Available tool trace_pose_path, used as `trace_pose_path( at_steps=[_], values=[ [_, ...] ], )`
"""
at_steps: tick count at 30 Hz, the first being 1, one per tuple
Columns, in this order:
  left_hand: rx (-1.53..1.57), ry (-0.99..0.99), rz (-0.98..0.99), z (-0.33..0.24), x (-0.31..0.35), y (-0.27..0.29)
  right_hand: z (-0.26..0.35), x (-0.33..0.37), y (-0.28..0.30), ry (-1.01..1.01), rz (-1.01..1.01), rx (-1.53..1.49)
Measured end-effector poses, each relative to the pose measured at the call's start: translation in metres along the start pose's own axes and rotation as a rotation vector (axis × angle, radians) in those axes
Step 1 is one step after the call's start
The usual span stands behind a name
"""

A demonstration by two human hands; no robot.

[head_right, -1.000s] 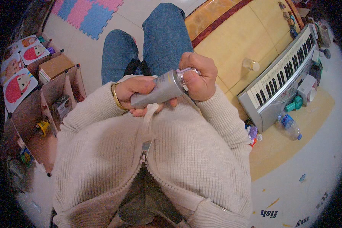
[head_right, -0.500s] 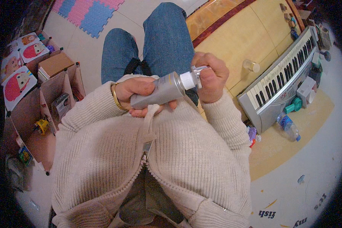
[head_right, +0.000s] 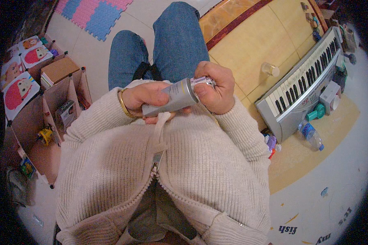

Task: The person sits on the floor and handles a silver bottle and a small clear container. They unscrew the bottle cap, place it down, then pick up the clear container and screw it onto the bottle. They continue to tighten the connection between the two parts.

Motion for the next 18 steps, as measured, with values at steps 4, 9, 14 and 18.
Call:
trace_pose_path(
  at_steps=[4, 9, 14, 18],
  values=[
    [-0.178, -0.015, -0.207, -0.011, 0.005, -0.009, 0.001, 0.007, 0.005, -0.086, -0.046, 0.042],
    [-0.380, -0.038, -0.258, -0.014, 0.008, -0.005, 0.021, 0.003, 0.007, -0.142, 0.004, -0.034],
    [-0.542, -0.096, -0.246, -0.012, 0.007, 0.003, 0.025, 0.004, 0.008, -0.165, -0.046, -0.124],
    [-0.579, -0.155, -0.254, -0.011, 0.007, 0.005, 0.023, 0.003, 0.013, -0.173, -0.205, -0.240]
  ],
)
Point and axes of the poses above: each hand's wrist, its own x-axis away from the middle knuckle, its own y-axis out of the back of the hand, z = x × y, the point moved 1 cm from there along -x, towards the middle knuckle, and after that the axes turned 2 degrees about x, right-handed, at the moved point
